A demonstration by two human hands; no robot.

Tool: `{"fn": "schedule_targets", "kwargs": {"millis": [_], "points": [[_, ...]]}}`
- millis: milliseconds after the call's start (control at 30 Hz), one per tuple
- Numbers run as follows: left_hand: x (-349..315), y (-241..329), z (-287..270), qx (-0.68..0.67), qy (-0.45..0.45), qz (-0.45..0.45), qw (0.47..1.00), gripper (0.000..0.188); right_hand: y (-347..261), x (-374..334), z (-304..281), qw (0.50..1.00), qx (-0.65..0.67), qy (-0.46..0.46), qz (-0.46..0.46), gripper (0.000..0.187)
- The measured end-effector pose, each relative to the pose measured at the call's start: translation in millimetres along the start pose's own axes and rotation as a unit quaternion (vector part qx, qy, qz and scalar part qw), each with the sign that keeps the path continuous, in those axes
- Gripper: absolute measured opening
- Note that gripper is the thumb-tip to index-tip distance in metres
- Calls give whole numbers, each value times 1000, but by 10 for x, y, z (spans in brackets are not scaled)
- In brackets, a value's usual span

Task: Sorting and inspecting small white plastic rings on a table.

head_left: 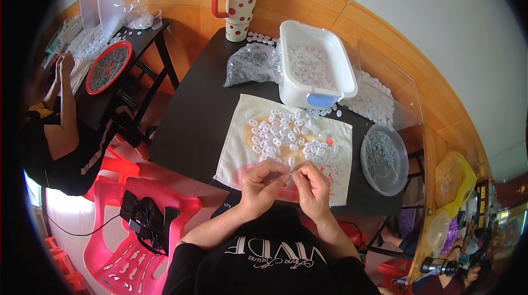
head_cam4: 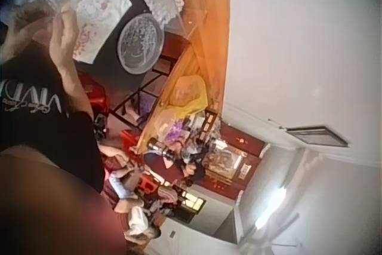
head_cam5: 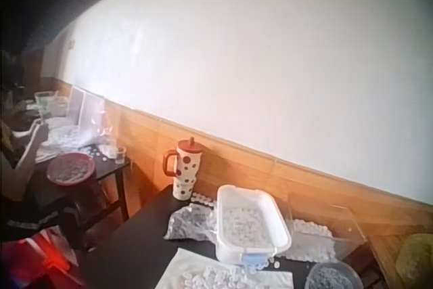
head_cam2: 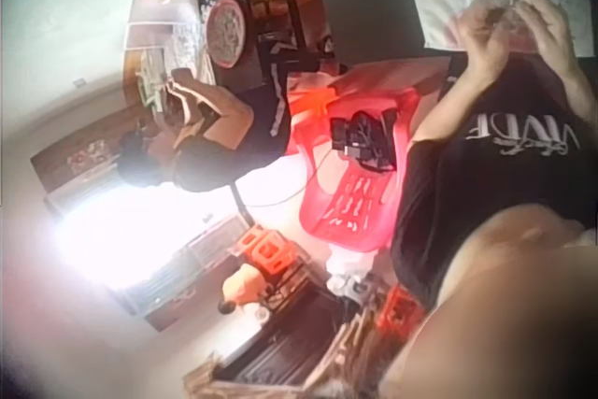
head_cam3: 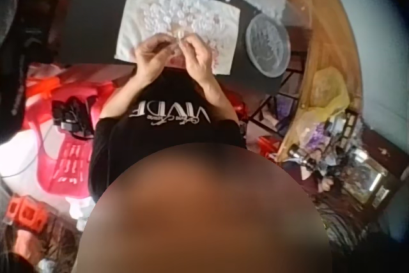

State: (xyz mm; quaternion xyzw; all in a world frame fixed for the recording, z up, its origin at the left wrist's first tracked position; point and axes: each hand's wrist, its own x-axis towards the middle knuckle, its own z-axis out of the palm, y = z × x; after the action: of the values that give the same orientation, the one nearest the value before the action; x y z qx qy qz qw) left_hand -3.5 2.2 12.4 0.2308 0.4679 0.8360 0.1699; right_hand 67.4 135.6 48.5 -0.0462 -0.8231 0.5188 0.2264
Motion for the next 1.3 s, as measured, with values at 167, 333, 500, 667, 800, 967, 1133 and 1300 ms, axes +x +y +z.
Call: {"fn": "schedule_targets", "kwargs": {"millis": [167,333,500,667,800,967,1133,1300], "points": [[-12,-69,-34,0,-1,-33,999,17,101,53,-135,999,31,-7,-2,5],[-13,-88,-50,-31,-7,-37,999,17,-29,106,-149,997,-2,8,-80,15],[1,-105,-49,-15,-19,-26,999,17,38,107,-152,991,-70,-34,-111,22],[-17,-118,-46,-51,-4,-41,998,16,15,96,-135,991,-75,-34,-102,20],[24,-75,-21,-79,5,-78,994,10,147,-22,-139,993,108,33,11,24],[37,-144,3,-87,30,-103,990,10,155,-179,1,980,181,75,16,31],[2,-164,89,-43,27,-48,998,14,205,-191,114,983,123,129,-39,31],[19,-94,121,-54,17,-42,997,17,205,-181,113,985,92,127,-66,30]]}}
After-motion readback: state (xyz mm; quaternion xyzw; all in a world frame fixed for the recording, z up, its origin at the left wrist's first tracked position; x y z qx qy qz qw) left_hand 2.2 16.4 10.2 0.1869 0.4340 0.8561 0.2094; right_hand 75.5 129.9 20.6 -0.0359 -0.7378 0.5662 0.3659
